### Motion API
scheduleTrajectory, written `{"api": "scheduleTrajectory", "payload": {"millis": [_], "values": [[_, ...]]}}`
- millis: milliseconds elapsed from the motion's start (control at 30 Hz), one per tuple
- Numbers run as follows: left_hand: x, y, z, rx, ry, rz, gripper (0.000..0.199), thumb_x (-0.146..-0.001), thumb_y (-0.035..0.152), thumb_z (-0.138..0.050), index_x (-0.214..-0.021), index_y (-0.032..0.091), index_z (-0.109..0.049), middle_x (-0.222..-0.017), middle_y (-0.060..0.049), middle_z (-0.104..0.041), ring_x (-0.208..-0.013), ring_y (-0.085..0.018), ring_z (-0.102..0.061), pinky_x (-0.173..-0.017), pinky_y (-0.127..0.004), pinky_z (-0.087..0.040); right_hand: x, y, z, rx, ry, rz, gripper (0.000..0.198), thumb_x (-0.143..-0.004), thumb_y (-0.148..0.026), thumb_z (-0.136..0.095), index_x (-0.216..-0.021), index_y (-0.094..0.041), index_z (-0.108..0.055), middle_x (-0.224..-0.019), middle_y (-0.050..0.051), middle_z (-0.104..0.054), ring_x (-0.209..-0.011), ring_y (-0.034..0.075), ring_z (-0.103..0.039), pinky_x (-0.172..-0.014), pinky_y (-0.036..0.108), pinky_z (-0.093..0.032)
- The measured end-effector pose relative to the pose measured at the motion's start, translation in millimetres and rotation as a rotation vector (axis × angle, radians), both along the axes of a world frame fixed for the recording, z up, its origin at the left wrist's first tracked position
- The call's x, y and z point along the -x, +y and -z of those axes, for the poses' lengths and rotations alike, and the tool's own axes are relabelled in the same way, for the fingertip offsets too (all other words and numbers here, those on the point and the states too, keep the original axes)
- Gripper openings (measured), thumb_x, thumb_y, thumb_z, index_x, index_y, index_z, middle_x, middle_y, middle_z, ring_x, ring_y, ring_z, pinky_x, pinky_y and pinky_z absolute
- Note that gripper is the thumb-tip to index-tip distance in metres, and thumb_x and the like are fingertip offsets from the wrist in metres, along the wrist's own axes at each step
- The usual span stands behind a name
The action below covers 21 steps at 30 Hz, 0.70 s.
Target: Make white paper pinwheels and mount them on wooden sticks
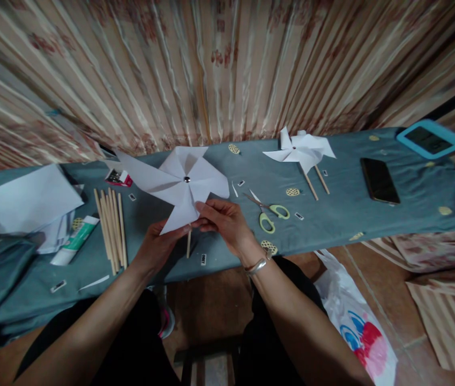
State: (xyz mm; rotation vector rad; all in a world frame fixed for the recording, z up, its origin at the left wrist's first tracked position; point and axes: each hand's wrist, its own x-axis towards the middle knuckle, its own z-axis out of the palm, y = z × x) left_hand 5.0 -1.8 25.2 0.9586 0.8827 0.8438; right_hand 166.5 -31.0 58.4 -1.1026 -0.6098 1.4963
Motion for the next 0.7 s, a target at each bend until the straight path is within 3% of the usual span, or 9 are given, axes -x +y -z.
{"api": "scheduleTrajectory", "payload": {"millis": [133,367,467,700], "values": [[0,1,1.6,0.014,-0.016,-0.051,0.027,-0.058,0.025,-0.087,-0.082,0.016,-0.080,-0.086,-0.006,-0.078,-0.085,-0.022,-0.069,-0.092,-0.035,-0.049,1,-1,0,0.007,-0.022,-0.009,0.037,-0.058,-0.050,-0.088,-0.067,-0.019,-0.069,-0.058,-0.004,-0.068,-0.052,0.007,-0.065,-0.051,0.015,-0.052],[3,7,-4.3,0.136,-0.010,-0.122,0.036,-0.045,0.034,-0.093,-0.074,0.018,-0.079,-0.072,-0.004,-0.076,-0.065,-0.016,-0.067,-0.064,-0.026,-0.053,-10,-3,1,-0.066,-0.116,0.068,0.031,-0.059,-0.048,-0.088,-0.066,-0.021,-0.073,-0.061,-0.004,-0.067,-0.054,0.007,-0.058,-0.052,0.018,-0.049],[4,7,-6.9,0.174,-0.020,-0.147,0.036,-0.041,0.033,-0.095,-0.069,0.019,-0.078,-0.071,-0.004,-0.076,-0.065,-0.015,-0.067,-0.064,-0.026,-0.055,-13,-5,3,-0.045,-0.135,0.071,0.031,-0.057,-0.049,-0.089,-0.065,-0.023,-0.075,-0.062,-0.004,-0.067,-0.055,0.007,-0.057,-0.053,0.019,-0.050],[5,6,-5.0,0.156,-0.020,-0.133,0.033,-0.046,0.029,-0.093,-0.073,0.018,-0.078,-0.072,-0.003,-0.075,-0.067,-0.015,-0.067,-0.069,-0.028,-0.055,-10,-4,5,0.007,-0.133,0.044,0.036,-0.054,-0.052,-0.089,-0.068,-0.022,-0.075,-0.061,-0.004,-0.066,-0.056,0.007,-0.059,-0.053,0.018,-0.049]]}}
